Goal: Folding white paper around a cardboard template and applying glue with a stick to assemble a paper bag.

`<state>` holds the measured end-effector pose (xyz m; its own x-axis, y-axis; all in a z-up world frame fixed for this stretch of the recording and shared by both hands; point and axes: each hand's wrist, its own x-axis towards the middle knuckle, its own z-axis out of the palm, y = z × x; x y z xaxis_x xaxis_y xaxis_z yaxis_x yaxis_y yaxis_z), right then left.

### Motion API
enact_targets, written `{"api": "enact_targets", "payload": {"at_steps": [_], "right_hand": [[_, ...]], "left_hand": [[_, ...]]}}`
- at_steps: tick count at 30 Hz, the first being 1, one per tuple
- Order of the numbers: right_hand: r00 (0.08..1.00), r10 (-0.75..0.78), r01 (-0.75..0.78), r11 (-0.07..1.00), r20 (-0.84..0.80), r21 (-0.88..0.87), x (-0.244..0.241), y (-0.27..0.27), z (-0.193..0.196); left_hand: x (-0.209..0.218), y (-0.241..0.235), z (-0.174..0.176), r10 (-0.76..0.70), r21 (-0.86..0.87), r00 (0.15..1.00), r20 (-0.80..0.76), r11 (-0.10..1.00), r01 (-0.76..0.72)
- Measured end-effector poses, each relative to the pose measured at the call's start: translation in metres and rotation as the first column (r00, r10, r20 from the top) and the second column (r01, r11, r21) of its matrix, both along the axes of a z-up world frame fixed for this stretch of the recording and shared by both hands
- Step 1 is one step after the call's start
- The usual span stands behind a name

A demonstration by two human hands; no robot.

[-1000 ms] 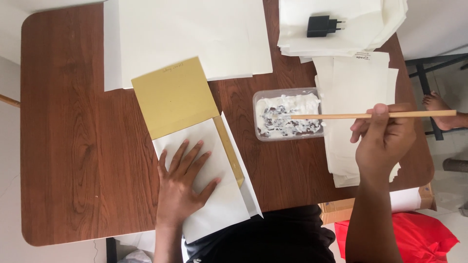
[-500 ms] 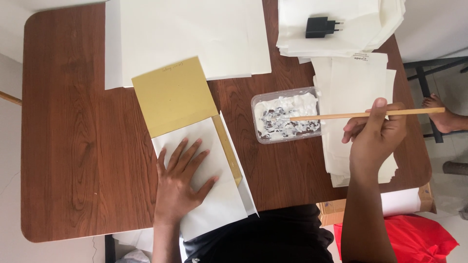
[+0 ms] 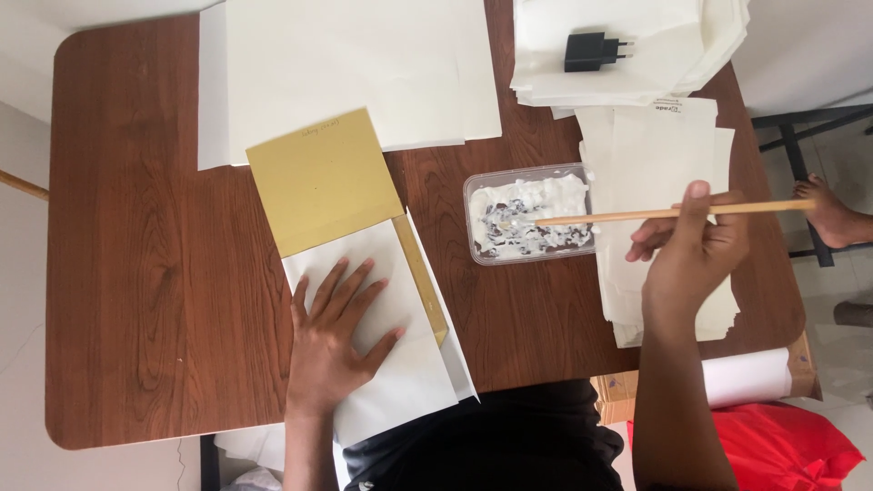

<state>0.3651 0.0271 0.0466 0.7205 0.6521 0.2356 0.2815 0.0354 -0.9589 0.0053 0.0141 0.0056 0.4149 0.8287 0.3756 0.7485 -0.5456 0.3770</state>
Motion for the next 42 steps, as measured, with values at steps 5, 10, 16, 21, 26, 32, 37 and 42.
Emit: {"api": "enact_targets", "payload": {"at_steps": [5, 10, 16, 21, 26, 32, 37, 42], "right_hand": [[0.952, 0.003, -0.034, 0.995, -0.306, -0.095, 0.011, 0.009, -0.011], [0.906, 0.045, -0.050, 0.999, -0.420, 0.000, 0.014, -0.004, -0.007], [0.952, 0.285, -0.246, 0.928, -0.107, 0.281, -0.036, -0.047, -0.007], [0.901, 0.325, -0.412, 0.848, 0.286, 0.333, -0.069, -0.067, -0.043], [0.725, 0.480, -0.623, 0.762, 0.494, 0.174, -0.078, -0.063, -0.055], [0.633, 0.537, -0.693, 0.715, 0.558, 0.097, -0.090, -0.045, -0.053], [0.618, 0.501, -0.684, 0.723, 0.606, 0.099, -0.090, -0.038, -0.055], [0.684, 0.500, -0.626, 0.776, 0.531, 0.076, -0.089, -0.047, -0.044]], "left_hand": [[-0.001, 0.000, 0.000, -0.004, 0.000, 1.000, -0.006, 1.000, 0.004], [0.000, 0.000, 0.001, 0.012, -0.002, 1.000, -0.006, 1.000, -0.012], [-0.007, 0.003, -0.008, 0.060, -0.041, 0.993, -0.102, 0.997, -0.065], [-0.013, 0.012, -0.015, 0.054, -0.026, 0.989, -0.138, 0.998, -0.059], [-0.010, 0.017, -0.021, -0.039, -0.034, 0.990, -0.137, 0.999, 0.035], [-0.011, 0.018, -0.027, -0.027, -0.035, 0.987, -0.158, 0.999, 0.022], [-0.010, 0.019, -0.027, -0.021, -0.065, 0.984, -0.179, 0.998, 0.009], [-0.010, 0.018, -0.028, -0.018, -0.051, 0.989, -0.148, 0.999, 0.010]]}}
